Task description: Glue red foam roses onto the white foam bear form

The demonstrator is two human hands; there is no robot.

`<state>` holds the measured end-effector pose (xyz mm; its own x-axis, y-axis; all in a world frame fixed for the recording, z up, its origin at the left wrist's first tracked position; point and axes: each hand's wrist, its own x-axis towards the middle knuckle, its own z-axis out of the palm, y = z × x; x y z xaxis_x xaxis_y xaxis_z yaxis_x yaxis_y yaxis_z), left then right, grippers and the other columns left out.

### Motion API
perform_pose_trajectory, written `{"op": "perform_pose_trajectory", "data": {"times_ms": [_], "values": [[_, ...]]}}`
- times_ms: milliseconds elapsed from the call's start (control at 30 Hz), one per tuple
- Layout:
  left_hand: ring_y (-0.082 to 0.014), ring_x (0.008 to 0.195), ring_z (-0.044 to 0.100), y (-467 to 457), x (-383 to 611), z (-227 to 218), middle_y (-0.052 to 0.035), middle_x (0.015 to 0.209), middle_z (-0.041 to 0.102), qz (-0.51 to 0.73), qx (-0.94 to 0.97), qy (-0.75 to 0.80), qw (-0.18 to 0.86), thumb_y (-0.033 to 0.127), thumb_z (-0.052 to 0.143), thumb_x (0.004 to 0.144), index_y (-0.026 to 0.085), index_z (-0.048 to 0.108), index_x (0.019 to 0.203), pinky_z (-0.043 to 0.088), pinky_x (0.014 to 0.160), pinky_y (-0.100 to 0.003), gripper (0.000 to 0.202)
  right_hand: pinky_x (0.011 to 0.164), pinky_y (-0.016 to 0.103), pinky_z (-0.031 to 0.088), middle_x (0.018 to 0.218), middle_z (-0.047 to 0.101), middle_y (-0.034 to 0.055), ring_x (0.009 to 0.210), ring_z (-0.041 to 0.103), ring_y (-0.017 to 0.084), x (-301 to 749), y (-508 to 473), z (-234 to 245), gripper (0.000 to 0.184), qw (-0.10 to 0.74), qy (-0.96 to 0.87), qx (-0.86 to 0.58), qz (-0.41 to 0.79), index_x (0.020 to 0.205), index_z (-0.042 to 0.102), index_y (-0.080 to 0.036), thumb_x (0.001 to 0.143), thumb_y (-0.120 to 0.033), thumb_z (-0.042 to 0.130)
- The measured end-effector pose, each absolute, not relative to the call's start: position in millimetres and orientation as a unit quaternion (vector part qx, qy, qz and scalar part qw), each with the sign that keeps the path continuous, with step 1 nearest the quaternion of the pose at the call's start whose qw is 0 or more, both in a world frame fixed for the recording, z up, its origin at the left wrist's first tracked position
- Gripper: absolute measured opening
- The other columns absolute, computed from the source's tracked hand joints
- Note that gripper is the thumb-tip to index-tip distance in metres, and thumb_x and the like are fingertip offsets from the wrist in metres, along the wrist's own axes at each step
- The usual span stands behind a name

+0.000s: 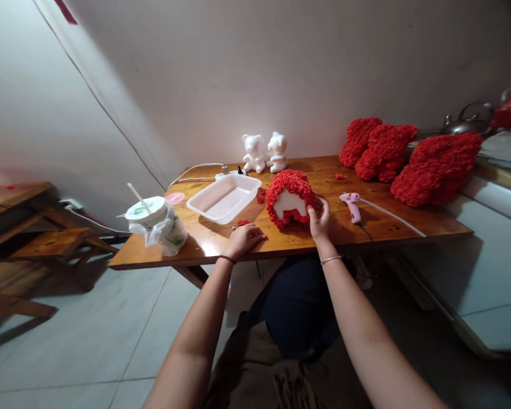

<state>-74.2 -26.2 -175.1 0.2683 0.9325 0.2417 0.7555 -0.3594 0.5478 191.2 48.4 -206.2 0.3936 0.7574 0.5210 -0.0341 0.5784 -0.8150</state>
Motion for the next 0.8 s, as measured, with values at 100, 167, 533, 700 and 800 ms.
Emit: {"op": "perform_pose_trajectory", "data": {"times_ms": [100,167,533,700,800], "values": [[-0.0206,0.087,0.066,-22,-76,-181,-0.004,0.089,0.074,0.295,0.765,0.549,0.161,0.047,0.073,0.086,0.023,0.077,0.079,0.046,0.076,-0.029,0.025,0.101,0.046,0.055,0.118,0.068,0.0137,0.107,0.068,0.024,191,47,-205,0.048,0.742,-0.486,-0.378,0.266,0.116,0.057,-0.019,0.083,-0.051,0.067],[-0.0199,0.084,0.067,-19,-80,-185,-0.0053,0.09,0.075,0.334,0.738,0.564,0.159,0.047,0.063,0.092,0.021,0.076,0.084,0.049,0.076,-0.029,0.03,0.101,0.046,0.055,0.119,0.068,0.0141,0.108,0.067,0.024,191,47,-205,0.048,0.739,-0.487,-0.379,0.271,0.117,0.057,-0.019,0.083,-0.051,0.067],[-0.0216,0.088,0.075,-14,-90,-191,-0.0101,0.102,0.079,0.479,0.584,0.642,0.133,0.03,0.061,0.092,0.016,0.076,0.116,0.058,0.08,-0.032,0.032,0.096,0.046,0.058,0.119,0.068,0.0149,0.106,0.068,0.025,189,47,-204,0.05,0.734,-0.492,-0.377,0.278,0.117,0.054,-0.02,0.082,-0.054,0.067],[-0.0197,0.089,0.074,-16,-89,-188,-0.0099,0.121,0.074,0.49,0.575,0.647,0.102,0.03,0.063,0.089,0.019,0.077,0.11,0.057,0.082,-0.031,0.027,0.094,0.044,0.059,0.115,0.068,0.0142,0.105,0.068,0.025,189,47,-204,0.05,0.734,-0.487,-0.371,0.293,0.115,0.055,-0.02,0.08,-0.053,0.07],[-0.0208,0.094,0.071,-16,-88,-186,-0.0102,0.116,0.075,0.484,0.585,0.645,0.09,0.036,0.061,0.092,0.019,0.079,0.105,0.055,0.083,-0.03,0.029,0.092,0.042,0.06,0.113,0.069,0.0132,0.103,0.068,0.023,188,46,-203,0.049,0.733,-0.493,-0.372,0.286,0.113,0.055,-0.02,0.08,-0.053,0.07]]}}
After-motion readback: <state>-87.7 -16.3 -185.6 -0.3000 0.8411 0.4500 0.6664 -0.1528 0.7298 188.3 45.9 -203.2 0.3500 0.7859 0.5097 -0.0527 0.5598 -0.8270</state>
